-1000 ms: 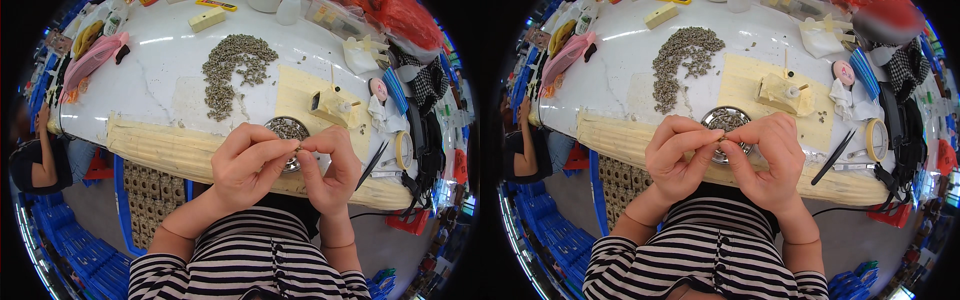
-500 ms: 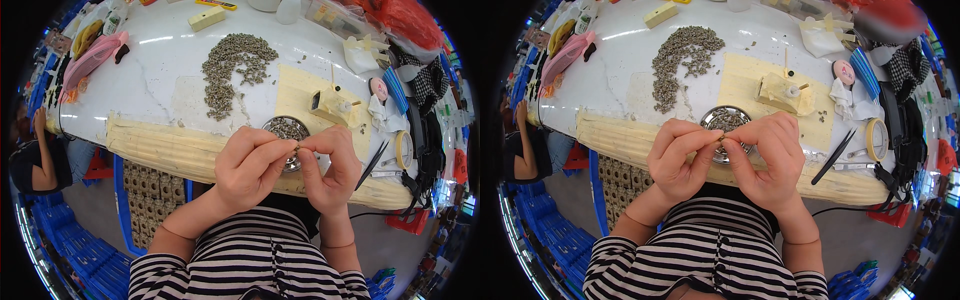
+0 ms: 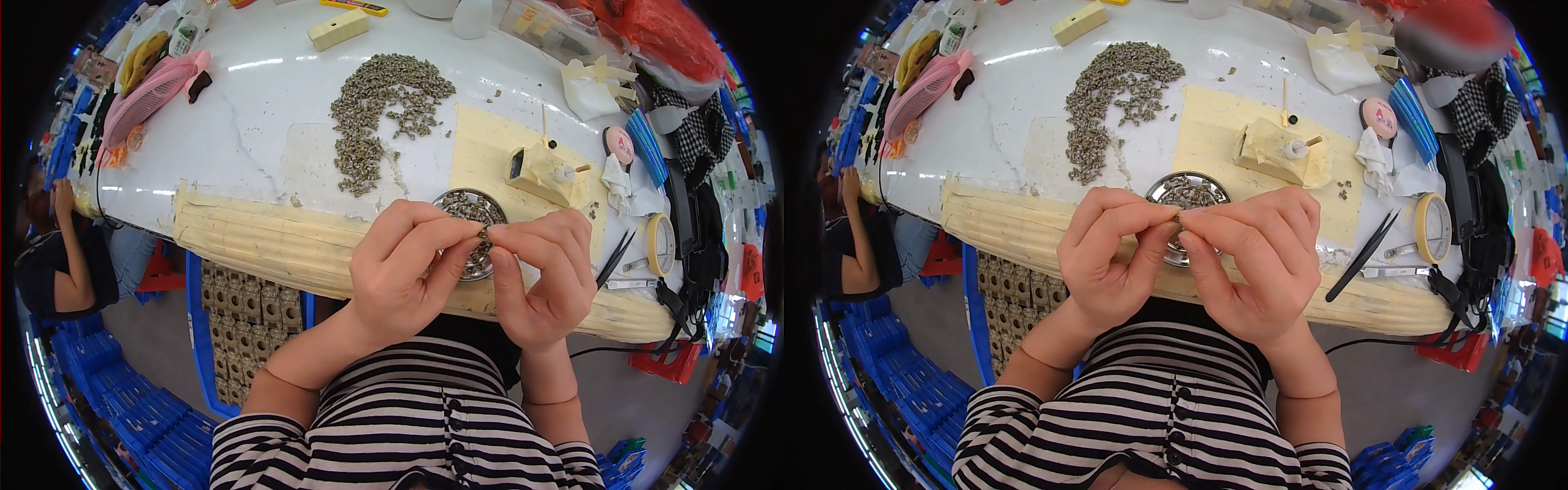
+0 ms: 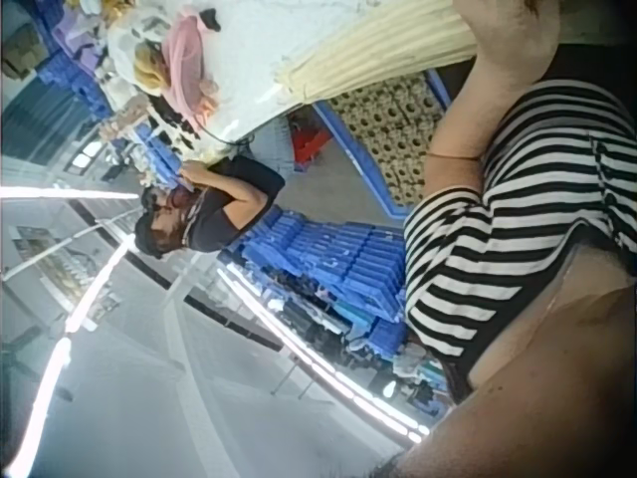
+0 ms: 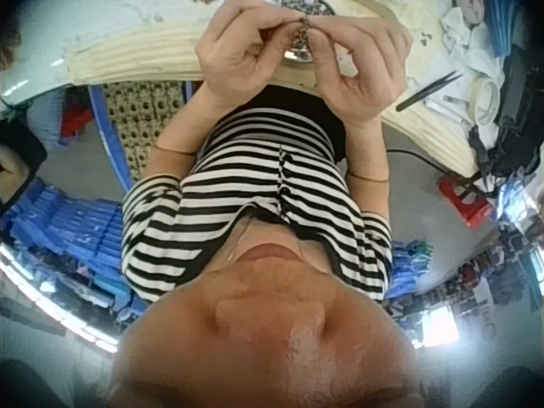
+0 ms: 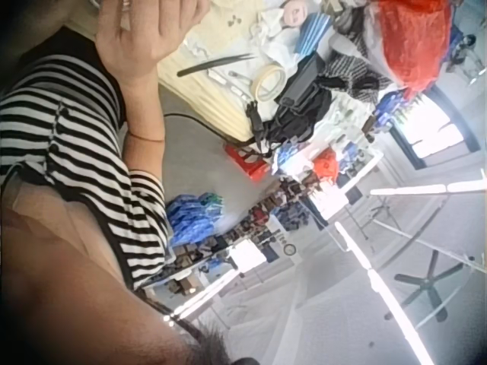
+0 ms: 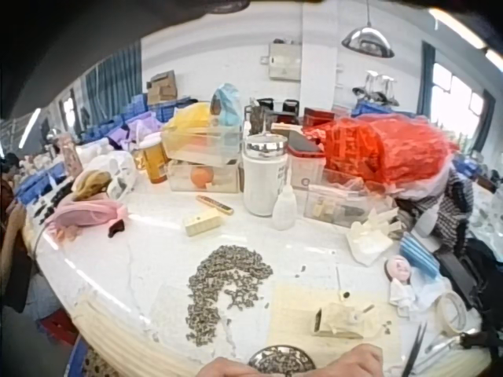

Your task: The person picks up and attaches small gold-colored components to tiny metal links one by one by hand.

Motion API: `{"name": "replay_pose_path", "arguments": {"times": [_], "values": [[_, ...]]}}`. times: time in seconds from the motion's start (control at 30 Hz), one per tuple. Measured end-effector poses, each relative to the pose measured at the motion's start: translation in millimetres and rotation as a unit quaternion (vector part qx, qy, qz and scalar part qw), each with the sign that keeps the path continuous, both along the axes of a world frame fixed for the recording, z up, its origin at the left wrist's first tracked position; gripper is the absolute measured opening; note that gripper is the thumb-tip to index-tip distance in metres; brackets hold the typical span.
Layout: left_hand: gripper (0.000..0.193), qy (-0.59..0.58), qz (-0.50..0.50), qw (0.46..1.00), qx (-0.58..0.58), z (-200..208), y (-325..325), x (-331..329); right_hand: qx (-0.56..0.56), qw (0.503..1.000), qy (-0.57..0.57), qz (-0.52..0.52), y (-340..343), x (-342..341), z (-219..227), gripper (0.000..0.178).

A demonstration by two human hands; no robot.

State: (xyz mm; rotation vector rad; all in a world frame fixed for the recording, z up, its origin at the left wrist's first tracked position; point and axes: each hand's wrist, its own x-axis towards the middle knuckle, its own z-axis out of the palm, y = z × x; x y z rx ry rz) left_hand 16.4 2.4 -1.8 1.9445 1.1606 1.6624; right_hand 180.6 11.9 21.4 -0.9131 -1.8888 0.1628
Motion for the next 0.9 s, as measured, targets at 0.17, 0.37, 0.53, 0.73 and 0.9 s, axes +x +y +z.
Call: {"name": "replay_pose_path", "arguments": {"times": [0.17, 0.37, 0.53, 0.73, 0.9], "values": [[0.019, -0.021, -0.007, 1.0, -0.008, 0.8, -0.3, 0.0, -0.019, 1.0, -0.004, -0.008, -0.1, -1.1, 1.4, 0.02], [0.019, -0.027, -0.005, 1.0, -0.002, -0.8, -0.2, 0.0, -0.03, 1.0, 0.001, -0.007, 0.1, -1.7, 0.0, 0.021], [0.019, -0.025, -0.008, 1.0, -0.014, 1.5, -0.3, 0.2, -0.016, 1.0, 0.006, -0.009, -0.1, -2.2, -1.0, 0.023], [0.02, -0.022, -0.006, 1.0, -0.019, 2.1, 0.0, -0.4, -0.006, 1.0, 0.004, -0.01, 1.2, -2.8, -0.9, 0.025], [0.021, -0.017, -0.006, 1.0, -0.024, 2.4, -0.1, 0.0, 0.002, 1.0, 0.003, -0.013, 1.6, -3.8, -3.0, 0.026]]}}
